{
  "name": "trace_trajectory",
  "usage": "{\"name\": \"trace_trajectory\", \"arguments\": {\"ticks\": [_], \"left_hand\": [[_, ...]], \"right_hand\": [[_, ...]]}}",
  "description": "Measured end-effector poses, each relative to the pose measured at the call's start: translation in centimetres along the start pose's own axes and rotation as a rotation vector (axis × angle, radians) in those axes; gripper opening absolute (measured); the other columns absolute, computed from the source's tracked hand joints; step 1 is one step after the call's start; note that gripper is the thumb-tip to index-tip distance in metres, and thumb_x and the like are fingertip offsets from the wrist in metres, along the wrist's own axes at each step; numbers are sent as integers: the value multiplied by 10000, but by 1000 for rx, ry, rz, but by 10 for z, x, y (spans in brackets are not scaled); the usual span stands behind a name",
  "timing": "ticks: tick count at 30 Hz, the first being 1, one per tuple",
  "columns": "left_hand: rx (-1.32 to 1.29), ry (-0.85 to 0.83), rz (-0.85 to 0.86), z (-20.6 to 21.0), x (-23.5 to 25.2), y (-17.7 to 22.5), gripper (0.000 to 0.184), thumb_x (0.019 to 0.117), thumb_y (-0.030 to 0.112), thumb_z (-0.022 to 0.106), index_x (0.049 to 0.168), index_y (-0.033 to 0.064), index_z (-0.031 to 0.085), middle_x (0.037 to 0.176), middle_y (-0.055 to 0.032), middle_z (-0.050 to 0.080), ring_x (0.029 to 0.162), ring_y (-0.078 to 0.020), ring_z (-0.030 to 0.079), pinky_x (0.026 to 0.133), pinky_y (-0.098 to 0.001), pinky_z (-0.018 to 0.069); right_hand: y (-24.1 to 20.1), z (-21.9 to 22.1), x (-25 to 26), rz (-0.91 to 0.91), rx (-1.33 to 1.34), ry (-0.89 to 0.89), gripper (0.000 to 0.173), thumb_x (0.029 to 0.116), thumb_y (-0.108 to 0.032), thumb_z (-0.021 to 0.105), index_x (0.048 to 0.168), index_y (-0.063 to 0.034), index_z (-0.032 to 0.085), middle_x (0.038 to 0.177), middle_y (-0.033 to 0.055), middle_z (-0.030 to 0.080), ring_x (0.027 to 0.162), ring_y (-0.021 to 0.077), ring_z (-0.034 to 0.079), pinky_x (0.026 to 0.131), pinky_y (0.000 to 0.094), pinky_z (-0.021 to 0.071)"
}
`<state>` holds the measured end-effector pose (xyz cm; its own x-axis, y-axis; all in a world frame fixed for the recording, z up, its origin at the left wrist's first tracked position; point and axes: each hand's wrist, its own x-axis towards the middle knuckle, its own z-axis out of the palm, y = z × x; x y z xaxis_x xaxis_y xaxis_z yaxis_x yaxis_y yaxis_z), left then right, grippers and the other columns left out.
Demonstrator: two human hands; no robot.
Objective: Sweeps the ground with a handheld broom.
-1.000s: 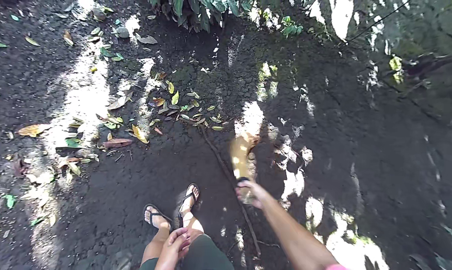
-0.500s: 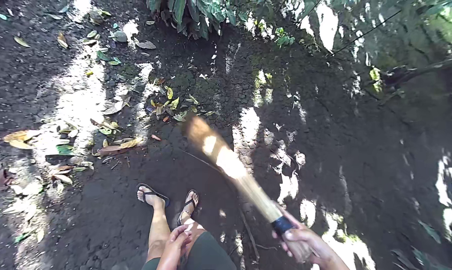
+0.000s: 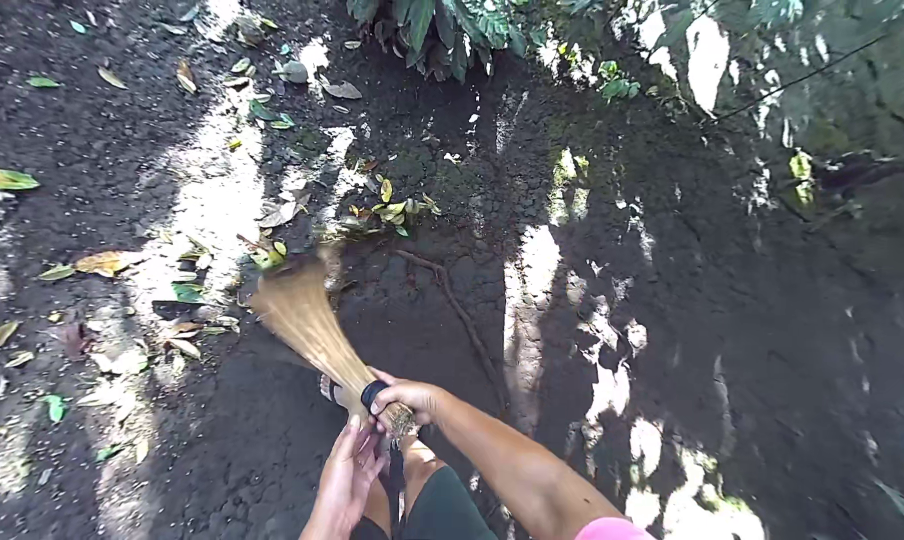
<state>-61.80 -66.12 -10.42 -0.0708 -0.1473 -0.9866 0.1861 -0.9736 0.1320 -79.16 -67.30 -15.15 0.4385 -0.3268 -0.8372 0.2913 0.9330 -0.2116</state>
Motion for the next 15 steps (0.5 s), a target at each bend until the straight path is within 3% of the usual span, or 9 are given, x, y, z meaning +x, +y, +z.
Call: {"name": "trace_trajectory", "arguments": {"ticks": [1, 3, 4, 6, 7, 9, 12, 15], "left_hand": [[-24, -14, 1, 7, -6, 10, 511, 1080, 414, 467, 1489, 109, 429, 1308, -170, 595, 1142, -320, 612, 935, -553, 512], [-25, -75, 16, 26, -25, 17, 372, 1093, 426, 417, 1163, 97, 575, 792, -66, 632, 638, -170, 626, 578, -365, 571], [-44, -145, -17, 33, -39, 13, 380, 1104, 403, 389, 1060, 83, 588, 673, -51, 608, 511, -136, 580, 478, -299, 532], [-21, -321, -146, 37, -64, -4, 323, 1108, 331, 391, 1066, 69, 575, 679, -52, 618, 519, -124, 580, 498, -273, 525], [19, -414, -216, 38, -72, -15, 281, 1100, 311, 414, 1104, 74, 566, 716, -49, 633, 554, -119, 590, 526, -270, 527], [109, -567, -323, 46, -87, -32, 230, 1076, 285, 463, 1092, 96, 593, 711, -20, 631, 531, -85, 557, 483, -241, 485], [213, -623, -492, 63, -90, -43, 250, 1064, 324, 498, 1037, 104, 614, 710, -25, 621, 536, -103, 553, 478, -262, 469], [138, -448, -574, 56, -60, -25, 281, 1048, 334, 509, 961, 98, 635, 738, -53, 658, 639, -160, 637, 603, -346, 550]], "right_hand": [[-6, 11, -7, -15, -22, -62, 959, 859, -141, 601, 1642, -313, 75, 975, 121, 608, 676, 185, 589, 610, 379, 537], [-11, 26, -37, -63, -91, -121, 908, 820, -177, 642, 1622, -238, 222, 1091, 149, 622, 711, 191, 597, 637, 409, 544], [-7, 30, -56, -82, -123, -116, 928, 776, -200, 678, 1608, -213, 268, 1172, 147, 624, 778, 185, 626, 677, 415, 562], [7, 33, -104, -91, -109, -67, 1056, 699, -215, 764, 1622, -193, 250, 1410, 160, 551, 1072, 225, 632, 880, 462, 551], [18, 37, -130, -87, -64, -15, 1114, 682, -233, 794, 1632, -197, 213, 1427, 139, 550, 1117, 222, 635, 916, 459, 553], [44, 53, -176, -69, 101, 164, 1141, 691, -265, 812, 1625, -187, 161, 1188, 115, 665, 905, 221, 699, 768, 439, 609], [68, 78, -201, -48, 323, 480, 986, 762, -176, 725, 1560, -165, 145, 890, 91, 668, 701, 210, 685, 633, 409, 606], [62, 87, -150, -52, 406, 602, 773, 796, -112, 672, 1479, -121, 308, 869, 114, 659, 720, 216, 678, 657, 410, 594]]}}
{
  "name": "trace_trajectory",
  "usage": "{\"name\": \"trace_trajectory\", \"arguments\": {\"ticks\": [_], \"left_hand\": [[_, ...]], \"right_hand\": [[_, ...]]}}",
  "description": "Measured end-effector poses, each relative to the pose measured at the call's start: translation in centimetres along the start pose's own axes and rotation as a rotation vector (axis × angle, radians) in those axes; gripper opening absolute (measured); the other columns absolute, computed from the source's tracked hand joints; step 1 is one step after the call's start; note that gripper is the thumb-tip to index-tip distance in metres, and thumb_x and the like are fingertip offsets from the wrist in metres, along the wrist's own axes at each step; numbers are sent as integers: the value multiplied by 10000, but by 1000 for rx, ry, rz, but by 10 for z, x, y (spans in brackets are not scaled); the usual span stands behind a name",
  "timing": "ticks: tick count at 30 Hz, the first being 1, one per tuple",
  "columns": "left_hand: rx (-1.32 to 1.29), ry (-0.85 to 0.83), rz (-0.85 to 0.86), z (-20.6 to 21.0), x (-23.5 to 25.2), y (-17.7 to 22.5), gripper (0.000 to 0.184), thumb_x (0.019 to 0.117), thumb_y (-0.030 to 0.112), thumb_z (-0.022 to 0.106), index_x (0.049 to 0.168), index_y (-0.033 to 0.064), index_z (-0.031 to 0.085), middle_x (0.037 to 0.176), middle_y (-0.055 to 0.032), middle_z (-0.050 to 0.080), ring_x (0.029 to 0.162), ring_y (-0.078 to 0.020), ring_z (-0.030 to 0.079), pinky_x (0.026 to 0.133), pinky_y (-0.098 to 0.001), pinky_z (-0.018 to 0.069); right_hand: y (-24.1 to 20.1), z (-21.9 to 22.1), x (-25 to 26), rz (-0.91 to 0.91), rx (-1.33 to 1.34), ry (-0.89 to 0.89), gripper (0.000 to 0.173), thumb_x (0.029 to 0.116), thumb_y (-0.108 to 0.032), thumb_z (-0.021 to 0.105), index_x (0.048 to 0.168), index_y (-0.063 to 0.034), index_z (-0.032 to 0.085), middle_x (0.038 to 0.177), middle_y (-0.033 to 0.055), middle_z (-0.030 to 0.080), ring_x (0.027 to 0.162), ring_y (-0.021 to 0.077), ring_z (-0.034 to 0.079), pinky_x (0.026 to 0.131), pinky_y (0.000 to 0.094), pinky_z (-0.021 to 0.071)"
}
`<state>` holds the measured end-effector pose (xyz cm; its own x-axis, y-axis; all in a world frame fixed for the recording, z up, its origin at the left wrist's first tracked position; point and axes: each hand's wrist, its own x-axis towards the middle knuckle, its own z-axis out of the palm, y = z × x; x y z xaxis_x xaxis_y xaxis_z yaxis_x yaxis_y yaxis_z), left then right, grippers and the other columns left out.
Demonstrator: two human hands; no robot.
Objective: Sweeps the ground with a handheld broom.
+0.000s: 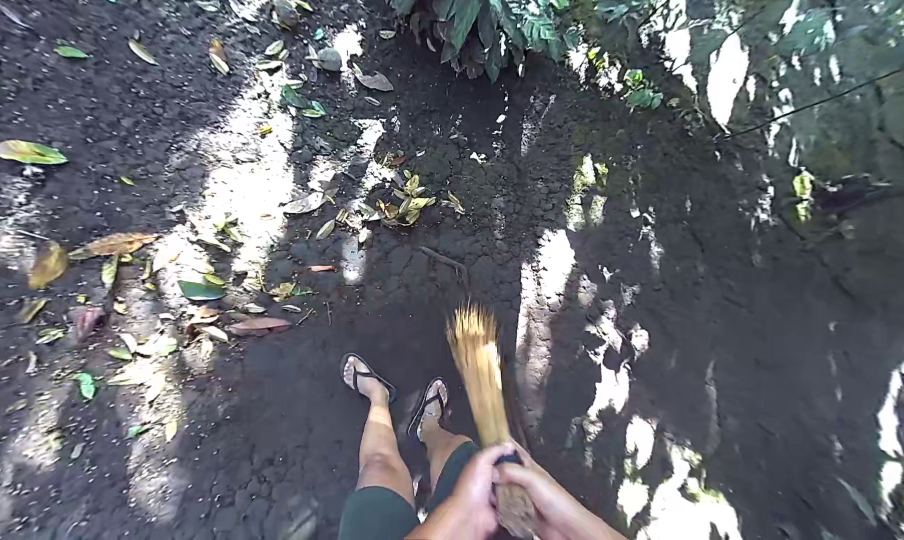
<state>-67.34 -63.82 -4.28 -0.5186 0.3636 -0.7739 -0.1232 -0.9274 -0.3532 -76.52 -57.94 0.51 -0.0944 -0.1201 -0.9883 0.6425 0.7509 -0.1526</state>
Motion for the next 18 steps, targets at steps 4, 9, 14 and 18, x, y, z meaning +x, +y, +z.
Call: {"name": "trace_trajectory", "arguments": {"ticks": [4, 9, 14, 18], "left_hand": [[-426, 243, 468, -106, -36, 47, 309, 1054, 308, 420, 1022, 71, 616, 757, -90, 696, 666, -211, 700, 587, -413, 600], [-567, 510, 873, -175, -83, 99, 424, 1086, 368, 366, 760, 172, 554, 558, 30, 553, 441, -77, 522, 431, -261, 490], [-274, 393, 749, -136, -96, 73, 363, 1071, 369, 397, 849, 151, 584, 577, 27, 544, 453, -76, 514, 434, -251, 479], [-93, 128, 441, -81, -73, 41, 227, 995, 273, 548, 1126, 91, 584, 751, -54, 656, 613, -133, 638, 545, -303, 550]], "right_hand": [[-2, 124, 98, 136, -395, -413, 798, 875, -112, 687, 1567, -133, 289, 1253, 184, 625, 1076, 260, 654, 928, 471, 549], [-12, 256, 159, 148, -686, -860, 903, 877, -17, 636, 1640, -170, 177, 1355, 266, 537, 1047, 314, 603, 887, 517, 511], [-37, 201, 101, -52, -622, -786, 1084, 761, 44, 733, 1649, -168, 149, 1483, 274, 468, 1199, 374, 600, 983, 565, 518], [-20, 107, 36, -91, -338, -401, 1158, 713, -83, 770, 1638, -183, 81, 1279, 183, 602, 953, 261, 690, 801, 466, 603]]}}
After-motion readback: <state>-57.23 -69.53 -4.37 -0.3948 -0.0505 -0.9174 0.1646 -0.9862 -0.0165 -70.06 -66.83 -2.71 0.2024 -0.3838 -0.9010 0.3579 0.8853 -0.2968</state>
